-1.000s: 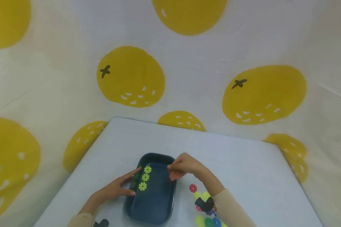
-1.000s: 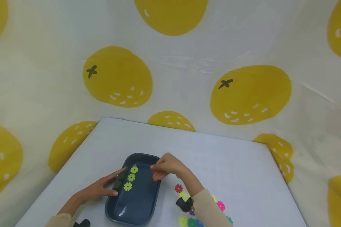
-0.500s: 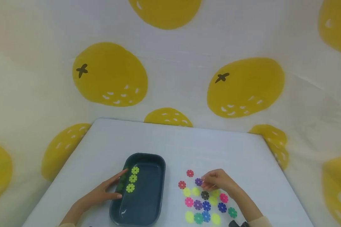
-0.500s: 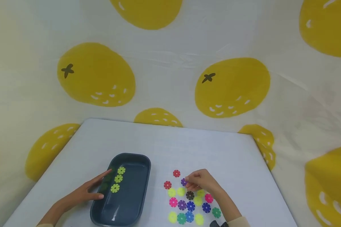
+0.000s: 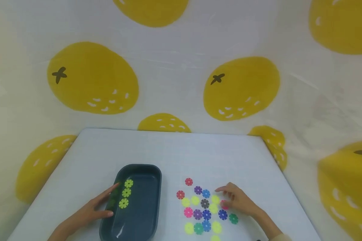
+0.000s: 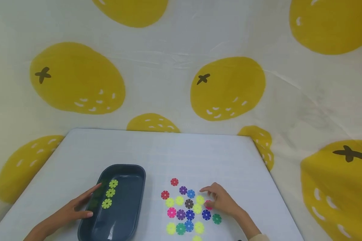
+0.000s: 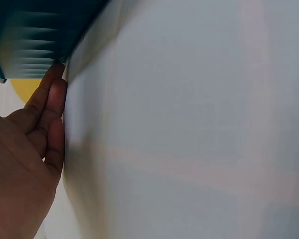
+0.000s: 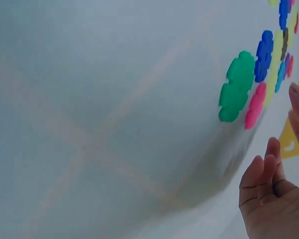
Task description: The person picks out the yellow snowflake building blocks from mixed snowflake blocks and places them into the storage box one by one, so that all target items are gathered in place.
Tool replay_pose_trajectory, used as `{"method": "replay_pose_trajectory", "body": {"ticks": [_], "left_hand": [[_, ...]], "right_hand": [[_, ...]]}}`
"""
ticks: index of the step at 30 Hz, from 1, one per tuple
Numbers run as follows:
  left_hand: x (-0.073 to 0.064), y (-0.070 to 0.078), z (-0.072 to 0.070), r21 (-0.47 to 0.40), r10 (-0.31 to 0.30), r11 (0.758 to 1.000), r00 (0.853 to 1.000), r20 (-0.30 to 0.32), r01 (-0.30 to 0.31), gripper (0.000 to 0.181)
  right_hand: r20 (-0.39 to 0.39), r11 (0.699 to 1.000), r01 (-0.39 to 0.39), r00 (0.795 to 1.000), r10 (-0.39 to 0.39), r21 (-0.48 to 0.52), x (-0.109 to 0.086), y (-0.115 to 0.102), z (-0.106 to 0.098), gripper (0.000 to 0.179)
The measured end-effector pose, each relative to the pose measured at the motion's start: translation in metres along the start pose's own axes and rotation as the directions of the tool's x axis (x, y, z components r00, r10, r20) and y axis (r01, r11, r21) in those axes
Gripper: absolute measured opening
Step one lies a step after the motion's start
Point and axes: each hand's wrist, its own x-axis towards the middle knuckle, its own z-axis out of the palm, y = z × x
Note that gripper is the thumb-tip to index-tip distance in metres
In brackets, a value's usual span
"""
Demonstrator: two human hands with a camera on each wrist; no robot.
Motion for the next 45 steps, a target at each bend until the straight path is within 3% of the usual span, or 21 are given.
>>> {"method": "replay_pose_trajectory", "body": {"ticks": [4,8,17,23,28,37,45], "left_hand": [[0.0,-0.003,0.0,0.013,0.018,1.0,1.0,-0.024,-0.018,0.085],[0.001,-0.006,0.001,0.015,0.051,0.999,0.998,-0.036,-0.05,0.085],[0.005,-0.004,0.001,-0.012,-0.022,1.0,0.999,0.026,0.022,0.09],[0.007,-0.003,0.0,-0.03,-0.054,0.998,0.997,0.054,0.056,0.091],[0.006,-0.004,-0.001,-0.016,-0.025,1.0,0.999,0.048,0.026,0.089],[0.006,-0.009,-0.001,-0.026,-0.044,0.999,0.998,0.043,0.045,0.088],[0.007,-0.008,-0.002,-0.014,-0.041,0.999,0.997,0.063,0.042,0.089]], "right_hand": [[0.035,0.993,0.1,0.995,-0.098,-0.061,0.009,0.007,-0.003,0.036],[0.078,0.989,0.13,0.989,-0.125,-0.064,0.018,0.007,-0.005,0.035],[0.076,0.992,0.038,0.997,-0.029,-0.122,0.021,0.001,-0.001,0.036],[0.07,0.994,0.034,0.997,-0.027,-0.101,0.018,0.001,0.003,0.036],[0.067,0.996,0.028,0.998,-0.022,-0.09,0.017,0.001,0.005,0.031],[0.046,0.996,-0.056,0.997,0.06,-0.074,0.016,-0.002,0.009,0.027],[-0.01,0.994,-0.079,0.997,0.078,-0.078,0.013,-0.01,0.014,0.03]]}}
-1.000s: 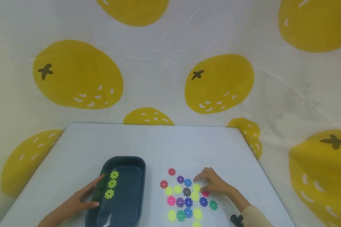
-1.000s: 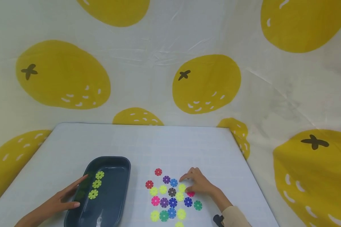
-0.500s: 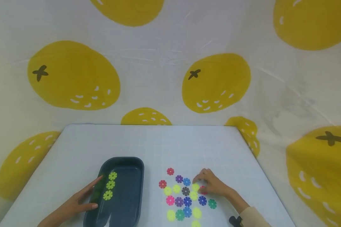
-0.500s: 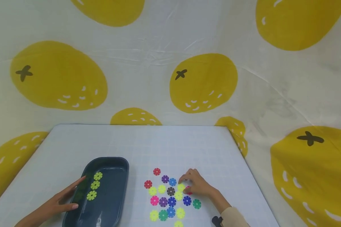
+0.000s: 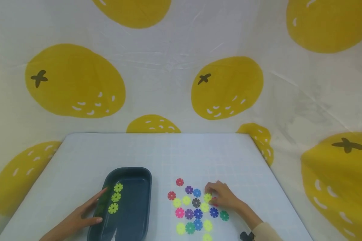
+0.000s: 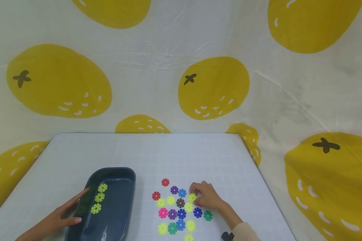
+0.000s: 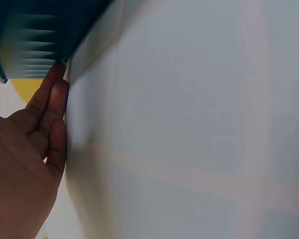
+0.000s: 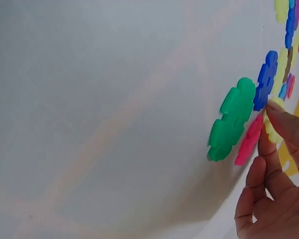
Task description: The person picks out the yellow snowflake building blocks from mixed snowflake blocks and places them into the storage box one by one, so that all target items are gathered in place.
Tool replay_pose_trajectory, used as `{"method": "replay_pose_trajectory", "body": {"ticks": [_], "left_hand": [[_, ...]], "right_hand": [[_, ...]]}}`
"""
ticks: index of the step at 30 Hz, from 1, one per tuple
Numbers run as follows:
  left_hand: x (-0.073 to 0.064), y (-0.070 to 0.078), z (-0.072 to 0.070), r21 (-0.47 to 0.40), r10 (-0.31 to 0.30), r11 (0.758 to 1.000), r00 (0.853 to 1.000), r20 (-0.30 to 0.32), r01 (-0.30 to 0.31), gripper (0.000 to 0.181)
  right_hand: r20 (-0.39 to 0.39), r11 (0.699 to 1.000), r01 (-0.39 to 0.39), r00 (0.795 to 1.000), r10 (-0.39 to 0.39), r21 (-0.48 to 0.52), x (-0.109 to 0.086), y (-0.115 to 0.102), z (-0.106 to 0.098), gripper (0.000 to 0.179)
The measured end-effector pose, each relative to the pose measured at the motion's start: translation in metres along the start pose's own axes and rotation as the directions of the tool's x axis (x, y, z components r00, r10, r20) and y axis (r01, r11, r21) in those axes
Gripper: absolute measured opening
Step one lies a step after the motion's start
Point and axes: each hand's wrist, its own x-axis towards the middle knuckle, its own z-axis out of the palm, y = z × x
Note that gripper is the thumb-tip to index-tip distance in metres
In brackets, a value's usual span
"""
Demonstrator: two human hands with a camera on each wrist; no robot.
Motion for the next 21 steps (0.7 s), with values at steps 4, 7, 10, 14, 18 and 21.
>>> {"method": "replay_pose_trajectory", "body": {"ticks": [4,7,10,14,18,21], "left_hand": [[0.0,0.003,-0.001,-0.028,-0.047,0.998,0.999,0.021,0.048,0.092],[-0.001,0.005,-0.001,-0.043,-0.071,0.996,0.997,0.031,0.072,0.093],[-0.001,0.005,-0.001,-0.038,-0.069,0.997,0.997,0.025,0.07,0.092],[-0.001,0.005,0.0,-0.028,-0.057,0.998,0.998,0.016,0.057,0.092],[0.0,0.004,0.0,-0.022,-0.05,0.998,0.999,0.017,0.051,0.092],[0.0,0.003,0.0,-0.022,-0.05,0.998,0.999,0.018,0.05,0.092]], "right_hand": [[0.01,0.999,-0.04,0.999,0.04,0.006,-0.001,-0.002,0.002,0.03],[0.009,0.999,-0.037,0.999,0.037,0.009,-0.001,-0.001,0.004,0.025],[-0.001,0.998,-0.048,0.999,0.048,0.03,-0.004,-0.001,0.006,0.018],[-0.062,0.988,-0.113,0.991,0.12,0.109,-0.008,-0.006,0.005,0.013],[-0.116,0.954,-0.176,0.971,0.209,0.244,-0.01,-0.011,0.004,0.012],[-0.103,0.906,-0.224,0.955,0.277,0.36,-0.011,-0.013,0.005,0.019]]}}
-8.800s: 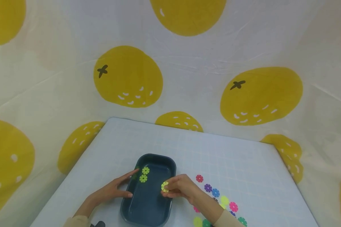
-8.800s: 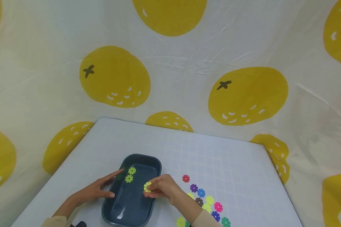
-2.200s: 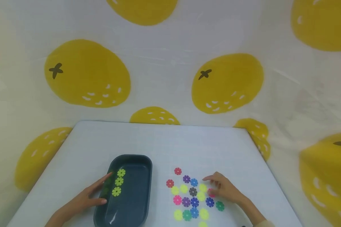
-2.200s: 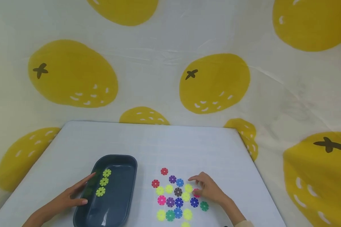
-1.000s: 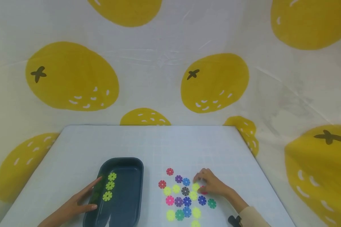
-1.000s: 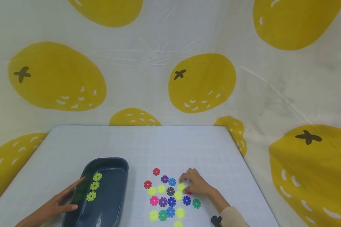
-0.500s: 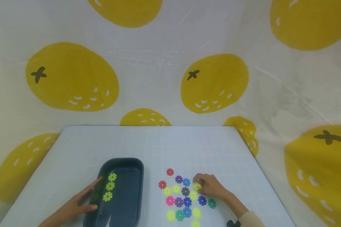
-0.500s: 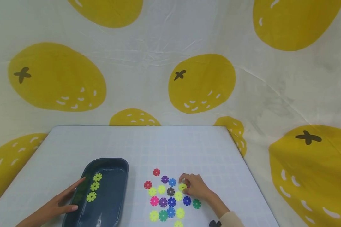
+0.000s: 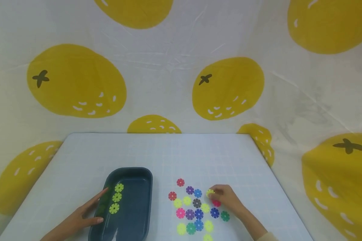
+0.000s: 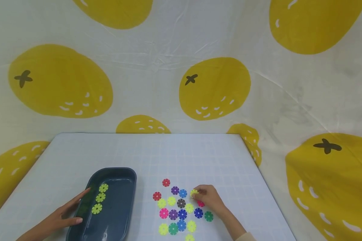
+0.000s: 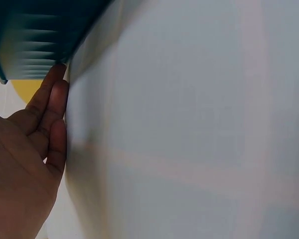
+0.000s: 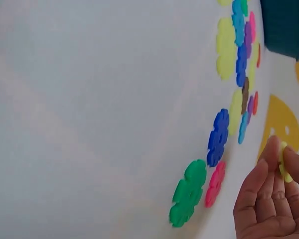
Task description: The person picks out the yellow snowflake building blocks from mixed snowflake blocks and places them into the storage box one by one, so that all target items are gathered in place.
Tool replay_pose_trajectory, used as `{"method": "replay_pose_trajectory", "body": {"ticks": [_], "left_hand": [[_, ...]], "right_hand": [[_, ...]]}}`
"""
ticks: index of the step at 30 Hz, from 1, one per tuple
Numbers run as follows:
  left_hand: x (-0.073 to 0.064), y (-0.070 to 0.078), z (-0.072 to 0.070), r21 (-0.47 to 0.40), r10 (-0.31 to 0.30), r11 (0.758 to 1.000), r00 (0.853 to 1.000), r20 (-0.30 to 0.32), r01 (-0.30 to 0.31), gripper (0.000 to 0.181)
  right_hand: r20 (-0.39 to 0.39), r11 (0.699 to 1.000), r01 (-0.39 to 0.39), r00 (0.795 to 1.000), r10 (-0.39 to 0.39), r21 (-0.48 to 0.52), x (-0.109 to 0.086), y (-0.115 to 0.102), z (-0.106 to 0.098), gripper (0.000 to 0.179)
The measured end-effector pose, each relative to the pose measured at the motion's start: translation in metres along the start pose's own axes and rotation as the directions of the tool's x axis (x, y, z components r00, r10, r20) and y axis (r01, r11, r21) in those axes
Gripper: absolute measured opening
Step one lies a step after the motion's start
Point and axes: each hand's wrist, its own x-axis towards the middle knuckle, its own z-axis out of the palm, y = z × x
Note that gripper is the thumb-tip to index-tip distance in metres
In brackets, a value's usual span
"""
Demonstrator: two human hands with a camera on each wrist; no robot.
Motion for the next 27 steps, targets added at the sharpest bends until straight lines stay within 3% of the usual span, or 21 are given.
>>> {"method": "replay_pose_trajectory", "body": {"ticks": [3,7,10,16,27], "left_hand": [[-0.001,0.0,0.0,-0.002,0.009,1.0,1.0,-0.001,-0.009,0.091],[-0.001,0.001,0.0,-0.007,0.006,1.0,1.0,-0.002,-0.006,0.091],[0.0,0.001,0.001,-0.006,-0.005,1.0,1.0,-0.004,0.005,0.092],[0.002,0.001,0.001,0.005,0.015,1.0,1.0,-0.014,-0.015,0.091],[0.001,0.001,0.001,-0.006,-0.024,1.0,1.0,-0.006,0.024,0.093]], "right_hand": [[0.015,0.986,-0.09,0.996,0.089,0.137,-0.002,0.0,0.003,0.027],[0.056,0.928,-0.207,0.978,0.2,0.308,-0.007,-0.003,0.006,0.034],[0.087,0.888,-0.257,0.966,0.242,0.382,-0.01,-0.006,0.005,0.04],[0.155,0.826,-0.304,0.953,0.261,0.475,-0.016,-0.007,0.004,0.042],[0.212,0.76,-0.364,0.932,0.296,0.539,-0.019,-0.001,0.008,0.04]]}}
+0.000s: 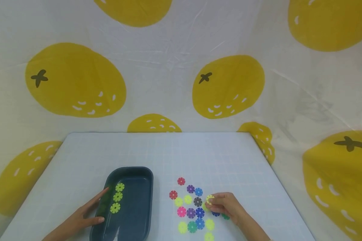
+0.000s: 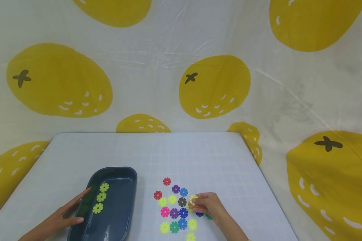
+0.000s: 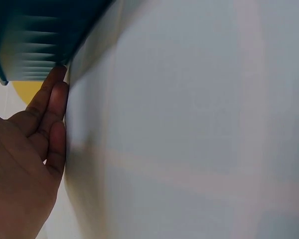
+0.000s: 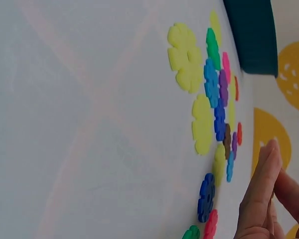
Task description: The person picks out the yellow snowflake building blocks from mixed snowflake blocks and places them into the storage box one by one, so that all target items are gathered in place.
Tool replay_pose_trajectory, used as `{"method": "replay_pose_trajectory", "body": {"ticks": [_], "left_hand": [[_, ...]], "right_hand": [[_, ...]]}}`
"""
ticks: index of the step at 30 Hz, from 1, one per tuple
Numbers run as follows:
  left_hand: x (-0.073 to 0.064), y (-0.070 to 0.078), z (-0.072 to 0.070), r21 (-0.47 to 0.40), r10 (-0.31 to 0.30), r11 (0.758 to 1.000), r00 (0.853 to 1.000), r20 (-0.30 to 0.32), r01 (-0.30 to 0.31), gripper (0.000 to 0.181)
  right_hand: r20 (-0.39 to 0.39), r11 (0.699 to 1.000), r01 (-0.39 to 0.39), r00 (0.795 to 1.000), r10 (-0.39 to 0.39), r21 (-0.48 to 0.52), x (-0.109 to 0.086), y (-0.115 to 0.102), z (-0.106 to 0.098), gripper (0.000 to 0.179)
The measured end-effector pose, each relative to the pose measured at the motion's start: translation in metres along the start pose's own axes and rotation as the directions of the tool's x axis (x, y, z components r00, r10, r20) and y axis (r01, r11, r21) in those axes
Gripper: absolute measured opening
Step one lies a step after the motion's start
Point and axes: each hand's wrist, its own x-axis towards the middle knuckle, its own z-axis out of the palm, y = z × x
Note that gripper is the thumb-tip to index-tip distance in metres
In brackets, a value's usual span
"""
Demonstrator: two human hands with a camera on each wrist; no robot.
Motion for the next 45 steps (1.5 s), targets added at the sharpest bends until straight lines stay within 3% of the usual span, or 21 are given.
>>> {"method": "replay_pose_trajectory", "body": {"ticks": [7,18,25,30,36,45], "left_hand": [[-0.002,0.002,0.001,-0.014,-0.004,1.0,1.0,0.001,0.004,0.091],[-0.001,0.0,-0.001,-0.019,0.047,0.999,0.999,-0.015,-0.047,0.088],[0.0,0.0,0.0,-0.016,0.02,1.0,1.0,-0.006,-0.02,0.09],[0.0,0.0,0.001,-0.013,-0.003,1.0,1.0,-0.002,0.003,0.092],[-0.001,0.002,0.0,-0.024,0.013,1.0,1.0,0.013,-0.013,0.09],[0.0,0.0,-0.002,-0.013,0.043,0.999,0.999,0.014,-0.043,0.088]], "right_hand": [[0.048,0.999,0.011,0.999,-0.012,0.031,-0.002,0.001,0.002,0.043],[0.036,0.999,0.01,0.999,-0.012,0.038,-0.003,0.002,0.01,0.05],[0.037,0.999,-0.01,0.999,0.009,0.036,-0.002,0.003,0.014,0.059],[0.04,0.999,-0.021,0.999,0.02,0.029,-0.002,0.002,0.017,0.056],[0.06,0.999,-0.015,0.998,0.013,0.034,-0.004,0.002,0.019,0.045],[0.076,1.0,-0.008,0.997,0.006,0.023,-0.006,-0.005,0.03,0.047]]}}
